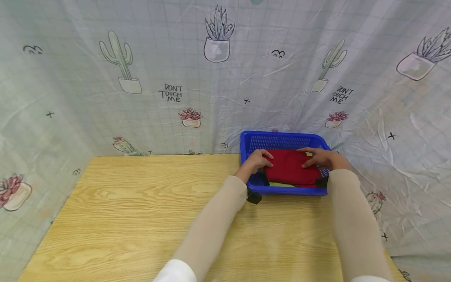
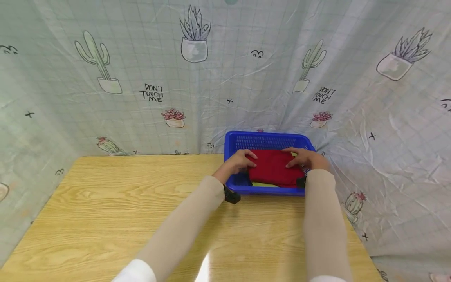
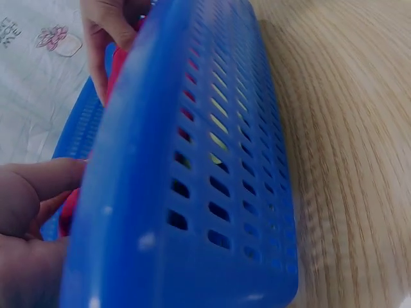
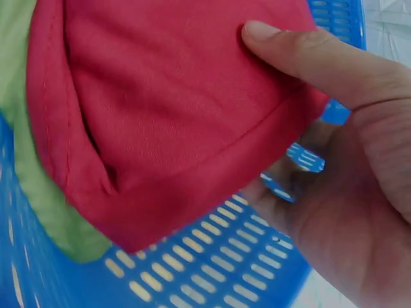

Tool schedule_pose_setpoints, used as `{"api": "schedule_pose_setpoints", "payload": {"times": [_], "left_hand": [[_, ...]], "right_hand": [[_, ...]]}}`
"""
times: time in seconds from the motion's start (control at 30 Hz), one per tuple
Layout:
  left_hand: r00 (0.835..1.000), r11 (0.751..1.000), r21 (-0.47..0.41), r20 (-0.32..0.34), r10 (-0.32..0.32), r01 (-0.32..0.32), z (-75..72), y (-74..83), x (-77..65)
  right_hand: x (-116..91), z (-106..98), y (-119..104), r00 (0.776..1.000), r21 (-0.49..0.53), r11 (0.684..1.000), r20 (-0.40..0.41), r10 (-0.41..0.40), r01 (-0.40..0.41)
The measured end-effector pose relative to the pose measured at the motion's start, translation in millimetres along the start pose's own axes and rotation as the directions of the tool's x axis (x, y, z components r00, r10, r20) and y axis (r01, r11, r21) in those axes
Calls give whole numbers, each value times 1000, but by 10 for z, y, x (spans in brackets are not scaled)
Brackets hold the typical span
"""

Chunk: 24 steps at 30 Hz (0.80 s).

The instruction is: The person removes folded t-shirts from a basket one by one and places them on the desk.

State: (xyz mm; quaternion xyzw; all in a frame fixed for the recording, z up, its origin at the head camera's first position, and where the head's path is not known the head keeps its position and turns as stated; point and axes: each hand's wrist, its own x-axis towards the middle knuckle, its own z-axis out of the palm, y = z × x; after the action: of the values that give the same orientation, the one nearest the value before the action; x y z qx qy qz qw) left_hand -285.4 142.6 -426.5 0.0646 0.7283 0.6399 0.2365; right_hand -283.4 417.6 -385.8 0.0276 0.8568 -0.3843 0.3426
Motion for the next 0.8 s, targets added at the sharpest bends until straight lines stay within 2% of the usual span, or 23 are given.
{"api": "schedule_pose_setpoints", "payload": {"times": [0.13, 0.23, 0.37, 0.47, 0.6, 0.8], "left_hand": [[998, 993, -120, 65, -14, 21, 7, -19, 36], [997, 990, -139, 72, -15, 25, 6, -31, 57], [997, 992, -116, 71, -33, 41, 2, -39, 70], [995, 990, -130, 91, -45, 56, -4, -31, 68], [993, 984, -172, 113, -28, 47, -10, -13, 69], [996, 974, -227, 88, 4, 17, -22, -20, 76]], "right_hand": [[2, -8, 30, 999, 24, 999, -9, -41, 41], [10, 2, 56, 997, 97, 993, 8, -73, 72], [11, 31, 71, 994, 148, 985, 45, -100, 92], [8, 37, 77, 991, 143, 983, 55, -123, 114], [-6, 10, 83, 988, 144, 979, 25, -152, 147], [-83, -55, 71, 976, 98, 971, -40, -214, 217]]}}
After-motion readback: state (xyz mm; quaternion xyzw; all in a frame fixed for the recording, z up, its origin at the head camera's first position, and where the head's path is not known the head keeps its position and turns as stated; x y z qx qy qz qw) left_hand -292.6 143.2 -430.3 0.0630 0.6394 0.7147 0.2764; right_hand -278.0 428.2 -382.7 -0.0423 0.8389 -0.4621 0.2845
